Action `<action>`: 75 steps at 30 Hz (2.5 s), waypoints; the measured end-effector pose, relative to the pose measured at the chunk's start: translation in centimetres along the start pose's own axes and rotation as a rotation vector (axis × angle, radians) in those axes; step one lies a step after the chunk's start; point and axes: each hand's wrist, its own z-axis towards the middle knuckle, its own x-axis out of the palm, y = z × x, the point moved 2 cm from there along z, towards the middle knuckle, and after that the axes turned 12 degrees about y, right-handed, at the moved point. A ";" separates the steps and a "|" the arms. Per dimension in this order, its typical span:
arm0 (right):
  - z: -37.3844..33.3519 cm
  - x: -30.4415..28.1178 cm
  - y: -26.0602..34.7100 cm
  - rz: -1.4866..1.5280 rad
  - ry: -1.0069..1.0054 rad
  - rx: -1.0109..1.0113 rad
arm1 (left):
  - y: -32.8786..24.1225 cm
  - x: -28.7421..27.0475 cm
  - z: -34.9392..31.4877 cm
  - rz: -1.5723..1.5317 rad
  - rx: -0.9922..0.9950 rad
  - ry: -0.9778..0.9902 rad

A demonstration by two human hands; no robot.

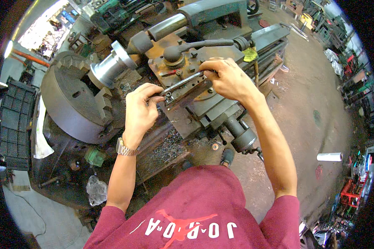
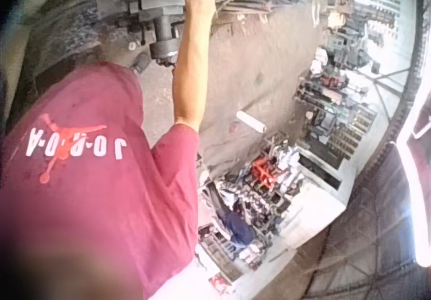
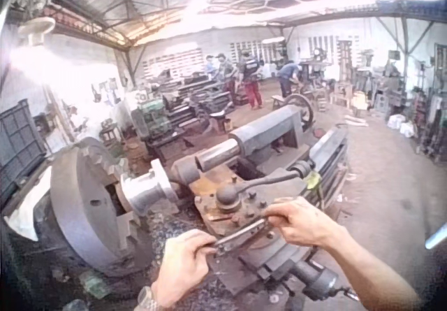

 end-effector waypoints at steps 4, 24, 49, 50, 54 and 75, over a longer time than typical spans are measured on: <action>0.2 0.1 0.7 -0.037 0.027 0.116 | 0.2 0.2 -0.3 0.111 0.053 -0.049; -9.8 9.7 11.2 0.470 -0.070 0.354 | 1.5 0.2 -1.0 -0.173 -0.098 0.096; -8.1 18.9 10.2 0.768 0.629 0.058 | 7.0 -3.6 4.1 0.664 0.467 0.114; -8.2 19.0 10.2 0.753 0.619 0.030 | 7.1 -3.5 4.2 0.648 0.461 0.138; -8.6 18.3 9.6 0.724 0.616 0.002 | 5.9 -5.4 4.1 0.628 0.474 0.108; -7.3 3.8 4.4 0.291 -0.042 0.105 | -3.9 -1.9 -1.3 -0.059 -0.128 -0.090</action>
